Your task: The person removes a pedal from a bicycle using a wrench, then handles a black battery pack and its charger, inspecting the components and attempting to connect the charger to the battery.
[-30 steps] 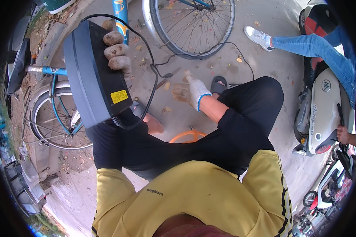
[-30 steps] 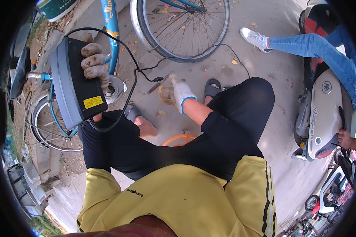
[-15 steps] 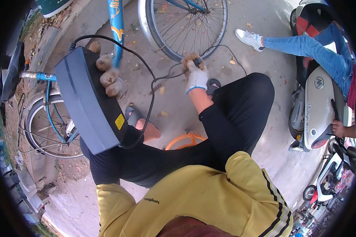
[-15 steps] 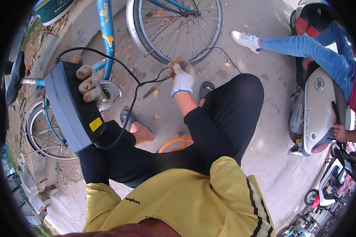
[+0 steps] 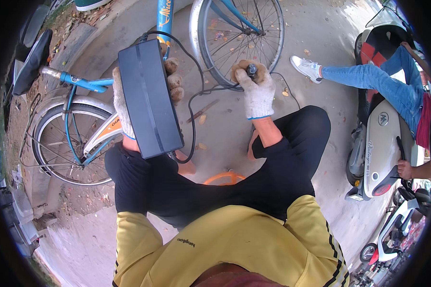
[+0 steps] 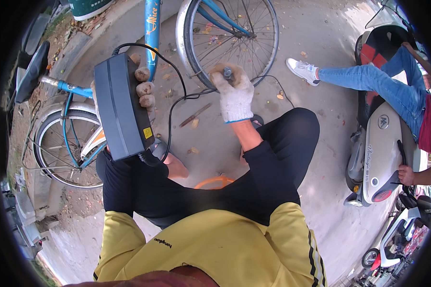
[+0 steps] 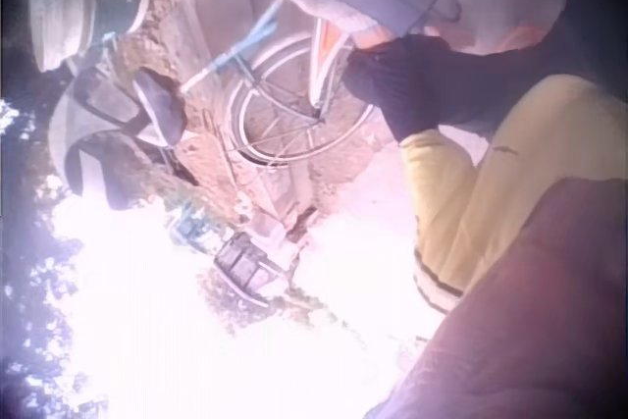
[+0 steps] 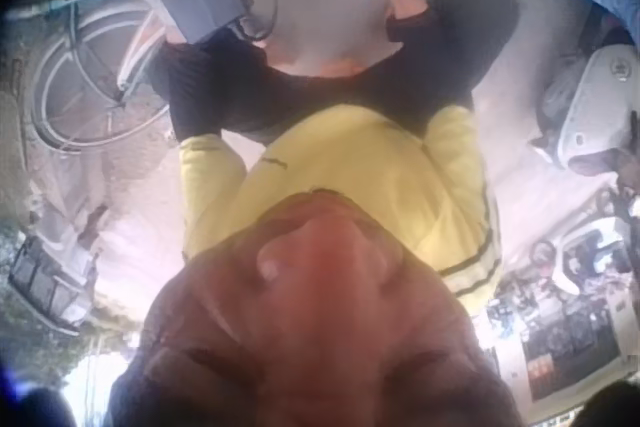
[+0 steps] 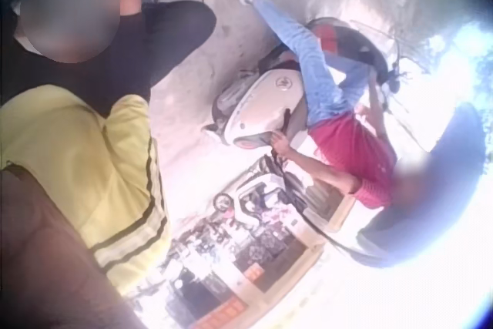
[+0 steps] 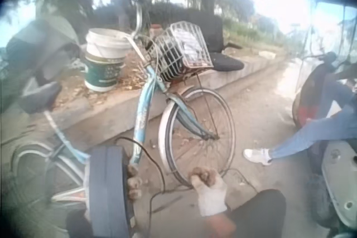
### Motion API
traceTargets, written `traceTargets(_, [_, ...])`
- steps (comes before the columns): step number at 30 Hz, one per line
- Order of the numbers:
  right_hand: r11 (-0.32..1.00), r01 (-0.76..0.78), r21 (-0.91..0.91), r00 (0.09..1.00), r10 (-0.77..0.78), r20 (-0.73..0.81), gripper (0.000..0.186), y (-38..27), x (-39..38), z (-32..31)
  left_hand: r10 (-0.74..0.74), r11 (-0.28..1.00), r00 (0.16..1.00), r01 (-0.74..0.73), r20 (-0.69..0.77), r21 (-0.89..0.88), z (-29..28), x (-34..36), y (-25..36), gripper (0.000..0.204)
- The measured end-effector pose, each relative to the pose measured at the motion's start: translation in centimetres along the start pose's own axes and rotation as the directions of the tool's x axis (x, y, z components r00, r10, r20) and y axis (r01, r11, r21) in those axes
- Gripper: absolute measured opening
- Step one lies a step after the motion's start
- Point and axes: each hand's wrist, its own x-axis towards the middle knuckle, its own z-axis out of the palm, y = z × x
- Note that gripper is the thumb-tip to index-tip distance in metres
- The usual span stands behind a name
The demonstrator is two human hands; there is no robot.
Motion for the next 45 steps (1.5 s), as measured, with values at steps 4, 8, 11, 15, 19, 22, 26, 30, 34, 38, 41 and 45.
traceTargets(4, [0.915, -0.373, 0.152, 0.927, 0.374, 0.024, 0.02, 3.6, -0.9, -1.0, 0.0, 1.0, 1.0, 0.0, 0.0, 0.019, 0.4, -0.2, 0.1, 0.089])
traceTargets(8, [0.852, -0.51, 0.117, 0.856, 0.489, 0.169, 0.02, 2.0, -2.8, -0.3, -0.019, 0.999, 0.998, 0.022, -0.057, 0.048, 0.0, 0.0, 0.3, 0.092])
traceTargets(11, [0.943, -0.306, -0.134, 0.924, 0.328, 0.197, 0.021, -2.3, -2.3, 1.9, -0.102, 0.995, 0.995, 0.101, 0.002, 0.025, -1.5, 0.5, 0.2, 0.087])
traceTargets(15, [0.952, -0.137, -0.272, 0.886, 0.241, 0.396, 0.027, -7.7, -1.7, 4.3, -0.124, 0.961, 0.986, 0.147, 0.108, -0.233, -4.0, 2.3, -1.2, 0.078])
traceTargets(19, [0.923, 0.178, -0.34, 0.877, 0.008, 0.481, 0.035, -8.3, -2.0, 5.1, -0.056, 0.985, 0.998, 0.057, 0.015, -0.162, -4.2, 3.4, -2.1, 0.067])
traceTargets(22, [0.958, -0.224, -0.178, 0.823, 0.283, 0.492, 0.053, -6.9, -0.9, 3.3, 0.124, 0.985, 0.872, -0.053, -0.473, 0.161, -0.1, 3.5, -2.0, 0.053])
traceTargets(26, [0.963, -0.131, -0.237, 0.794, 0.245, 0.556, 0.076, -3.3, 0.0, 2.7, 0.5, 0.665, 0.742, 0.0, -0.446, 0.746, -2.9, 4.7, -2.3, 0.047])
traceTargets(30, [0.89, -0.245, -0.386, 0.756, 0.424, 0.499, 0.077, -3.6, 0.0, 3.1, 0.424, 0.602, 0.792, 0.116, -0.439, 0.79, -2.4, 4.7, -2.9, 0.048])
traceTargets(34, [0.868, -0.412, -0.278, 0.735, 0.497, 0.462, 0.08, -4.1, 0.2, 3.0, 0.392, 0.528, 0.846, 0.115, -0.362, 0.841, -1.1, 5.3, -2.6, 0.049])
traceTargets(38, [0.944, -0.201, -0.262, 0.838, 0.304, 0.454, 0.083, -2.6, 0.5, 2.9, 0.386, 0.536, 0.888, 0.004, -0.25, 0.844, -0.5, 5.7, -2.2, 0.049])
traceTargets(41, [0.946, -0.2, -0.254, 0.832, 0.301, 0.467, 0.085, -3.3, 0.8, 3.0, 0.371, 0.576, 0.901, -0.035, -0.223, 0.817, -0.8, 5.9, -1.9, 0.047])
traceTargets(45, [0.932, -0.182, -0.313, 0.846, 0.311, 0.434, 0.081, -4.4, 1.1, 3.4, 0.376, 0.653, 0.901, -0.093, -0.215, 0.751, -1.9, 6.5, -2.1, 0.044])
